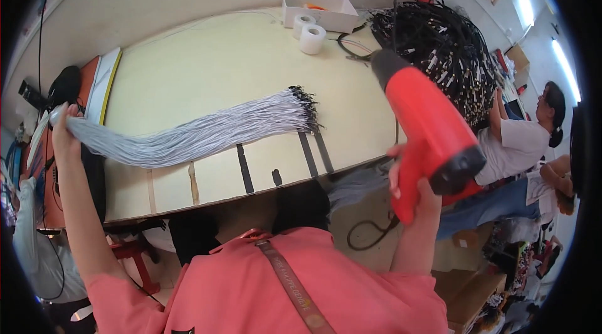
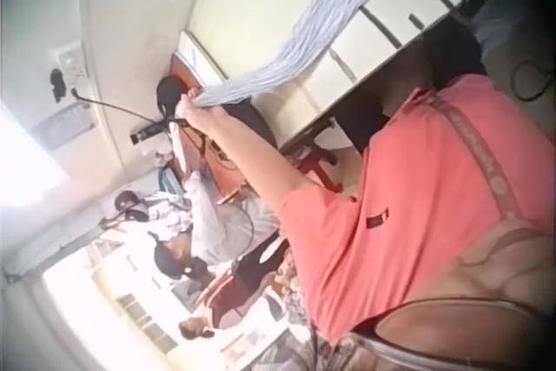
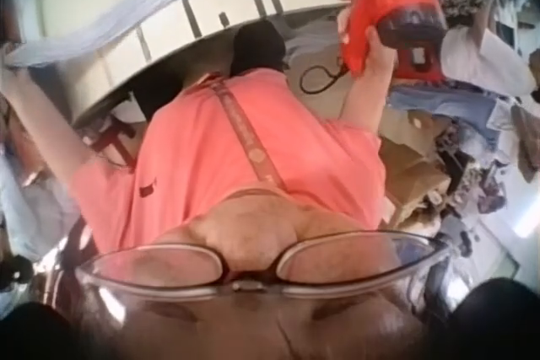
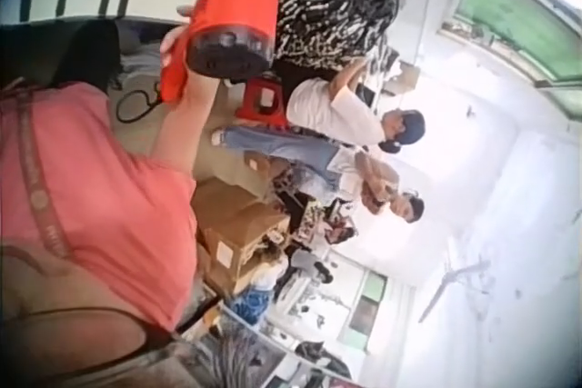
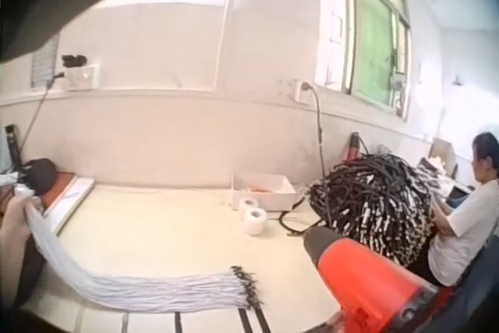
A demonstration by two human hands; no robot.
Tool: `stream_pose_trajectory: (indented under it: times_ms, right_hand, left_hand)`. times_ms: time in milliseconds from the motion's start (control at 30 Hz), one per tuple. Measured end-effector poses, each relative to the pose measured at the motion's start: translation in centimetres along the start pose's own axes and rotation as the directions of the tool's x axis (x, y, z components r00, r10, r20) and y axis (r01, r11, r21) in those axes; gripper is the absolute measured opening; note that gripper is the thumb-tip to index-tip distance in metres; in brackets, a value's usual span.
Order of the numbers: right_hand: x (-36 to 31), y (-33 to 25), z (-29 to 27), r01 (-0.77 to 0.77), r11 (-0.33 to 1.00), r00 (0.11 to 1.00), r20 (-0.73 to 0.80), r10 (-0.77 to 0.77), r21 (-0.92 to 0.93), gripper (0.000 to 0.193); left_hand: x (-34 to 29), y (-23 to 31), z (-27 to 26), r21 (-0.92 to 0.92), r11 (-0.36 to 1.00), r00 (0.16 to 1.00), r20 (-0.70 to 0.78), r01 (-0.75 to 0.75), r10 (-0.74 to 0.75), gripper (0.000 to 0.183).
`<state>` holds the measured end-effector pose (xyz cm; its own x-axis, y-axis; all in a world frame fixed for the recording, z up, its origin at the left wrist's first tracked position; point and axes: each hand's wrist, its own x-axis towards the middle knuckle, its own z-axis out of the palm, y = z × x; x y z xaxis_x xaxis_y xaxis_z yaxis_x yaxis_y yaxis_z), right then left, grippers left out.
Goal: The person applies heat to the ends of a bundle of white wires on a workbench using a heat gun.
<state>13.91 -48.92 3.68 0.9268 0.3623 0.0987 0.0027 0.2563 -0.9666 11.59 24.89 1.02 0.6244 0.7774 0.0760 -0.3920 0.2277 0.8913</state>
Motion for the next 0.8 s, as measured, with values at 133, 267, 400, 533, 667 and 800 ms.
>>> stream_pose_trajectory:
  times_ms: [133, 267, 400, 533, 667, 800]
  right_hand:
    - [-2.6, 0.8, 0.2, 0.048, 0.991, 0.998, -0.048, -0.042, 0.127, 0.075]
    - [-3.0, 1.0, -1.1, 0.049, 0.982, 0.996, 0.063, -0.061, 0.183, 0.071]
    - [-2.5, 2.1, -1.1, 0.088, 0.955, 0.993, 0.051, -0.107, 0.282, 0.075]
    - [-1.6, 2.8, 0.1, 0.131, 0.868, 0.989, -0.002, -0.149, 0.479, 0.081]
    - [-2.3, 2.9, 0.3, 0.137, 0.871, 0.990, -0.030, -0.140, 0.471, 0.080]
    - [-3.0, 2.9, 0.1, 0.129, 0.922, 0.990, -0.101, -0.099, 0.365, 0.077]
  left_hand:
    - [1.2, -2.9, 0.4, 0.467, 0.883, 0.997, -0.070, 0.053, -0.022, 0.051]
    - [-3.7, -3.6, 5.4, 0.977, -0.019, 0.850, 0.195, -0.213, 0.489, 0.057]
    - [-16.2, -8.1, 20.8, 0.643, 0.338, 0.711, 0.691, -0.687, 0.131, 0.032]
    - [-20.2, -14.3, 29.5, 0.703, 0.302, 0.634, 0.711, -0.644, -0.305, 0.053]
    - [-20.2, -17.1, 33.5, 0.672, 0.258, 0.443, 0.682, -0.695, -0.582, 0.050]
    - [-20.2, -18.0, 34.2, 0.661, 0.288, 0.343, 0.653, -0.693, -0.675, 0.043]
